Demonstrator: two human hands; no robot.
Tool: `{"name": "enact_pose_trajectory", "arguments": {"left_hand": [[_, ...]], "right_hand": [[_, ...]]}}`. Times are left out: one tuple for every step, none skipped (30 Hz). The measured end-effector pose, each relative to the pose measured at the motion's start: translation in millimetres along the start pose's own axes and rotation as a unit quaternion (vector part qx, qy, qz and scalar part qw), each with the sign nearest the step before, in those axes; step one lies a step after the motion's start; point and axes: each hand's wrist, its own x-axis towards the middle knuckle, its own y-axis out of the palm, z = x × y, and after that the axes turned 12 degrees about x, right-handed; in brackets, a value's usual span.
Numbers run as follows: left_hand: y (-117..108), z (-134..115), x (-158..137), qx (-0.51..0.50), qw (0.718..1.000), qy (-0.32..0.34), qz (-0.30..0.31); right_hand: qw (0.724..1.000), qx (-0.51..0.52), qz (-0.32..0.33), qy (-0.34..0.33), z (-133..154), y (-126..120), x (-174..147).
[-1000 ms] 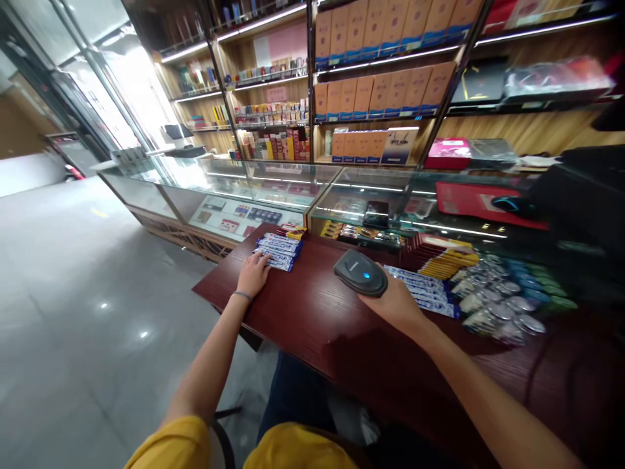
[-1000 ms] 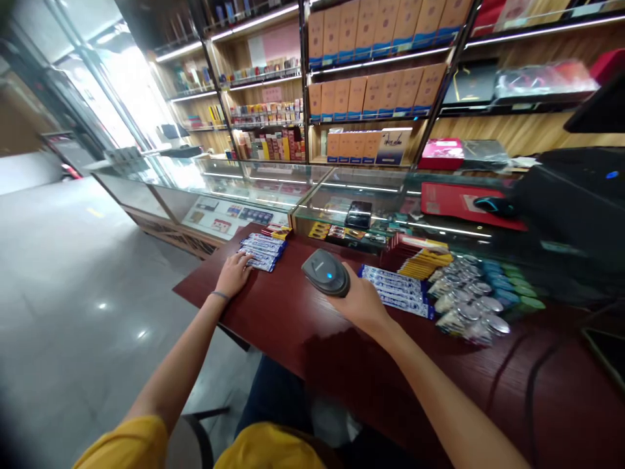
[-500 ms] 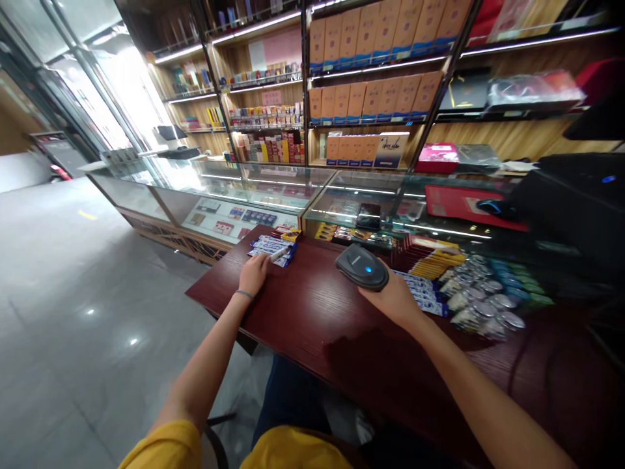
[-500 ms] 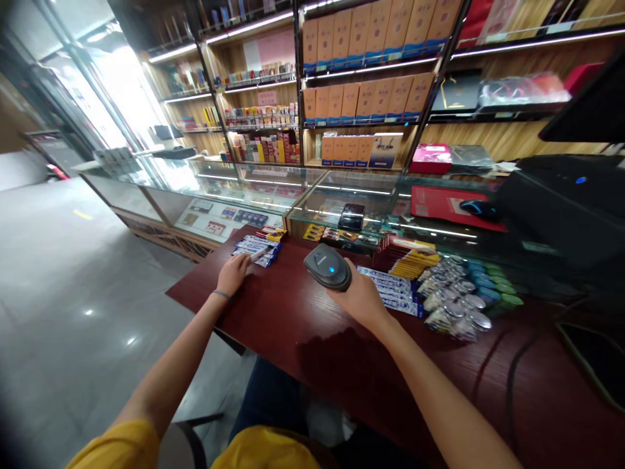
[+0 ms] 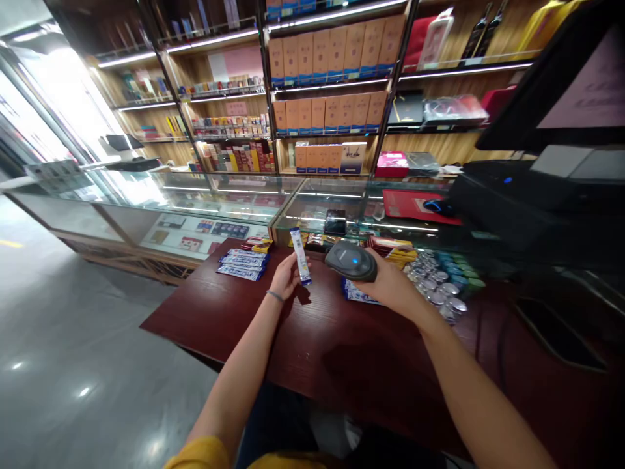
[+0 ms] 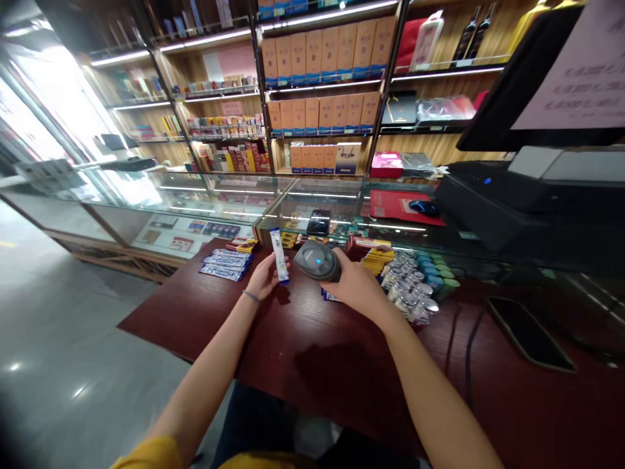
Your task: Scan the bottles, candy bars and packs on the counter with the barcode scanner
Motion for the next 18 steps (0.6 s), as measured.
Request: {"name": "enact_pose_trajectory", "arguments": {"left_hand": [[2, 4, 0, -0.003, 1.000, -0.004, 0.008], [2, 6, 0, -0.004, 1.000, -0.006, 0.013], [2, 8, -1, -0.002, 1.000, -0.009, 0.016], [2, 9, -2, 0.000, 1.000, -0.010, 0.016], [2, 9, -3, 0.003, 1.000, -0.012, 0.015], [2, 9, -3, 0.005, 1.000, -0.013, 0.013], [1, 9, -4, 0.004, 1.000, -0.015, 0.012], [1, 8, -4, 0.000, 1.000, -0.017, 0.013], [1, 8, -5, -0.007, 1.000, -0.019, 0.016], [1, 8, -5, -0.016, 0.999, -0.021, 0.020], [1, 8, -4, -0.025, 0.999, -0.026, 0.025], [1, 8, -4, -0.033, 0.998, -0.034, 0.029], [1, 9, -3, -0.040, 0.998, -0.044, 0.030], [1, 10, -3, -0.044, 0.997, -0.056, 0.029], [1, 12, -2, -0.047, 0.996, -0.067, 0.026], [1, 13, -2, -0.049, 0.996, -0.074, 0.022], [2, 15, -1, -0.050, 0.996, -0.076, 0.017], [2, 16, -1, -0.050, 0.996, -0.075, 0.010]], "right_hand": [[1.000, -0.013, 0.007, 0.005, 2, -2, 0], [1.000, -0.024, 0.012, 0.007, 4, -3, 0], [0.999, -0.034, 0.014, 0.007, 5, -3, 0], [0.999, -0.041, 0.014, 0.005, 6, -3, 0], [0.999, -0.047, 0.014, 0.004, 7, -1, 0], [0.999, -0.051, 0.012, 0.003, 6, 0, 0], [0.999, -0.052, 0.010, 0.003, 6, 1, 0], [0.999, -0.049, 0.008, 0.003, 4, 2, 1], [0.999, -0.043, 0.005, 0.003, 3, 3, 1], [0.999, -0.034, 0.001, 0.003, 1, 3, 2], [1.000, -0.025, -0.004, 0.005, -1, 2, 2], [1.000, -0.018, -0.010, 0.007, -3, 1, 3], [1.000, -0.012, -0.017, 0.010, -4, -1, 4], [1.000, -0.009, -0.026, 0.013, -5, -3, 4], [0.999, -0.006, -0.036, 0.016, -5, -7, 5], [0.999, -0.004, -0.045, 0.018, -4, -11, 5], [0.998, -0.001, -0.055, 0.019, -2, -15, 5], [0.998, 0.004, -0.065, 0.020, 0, -21, 4]]}}
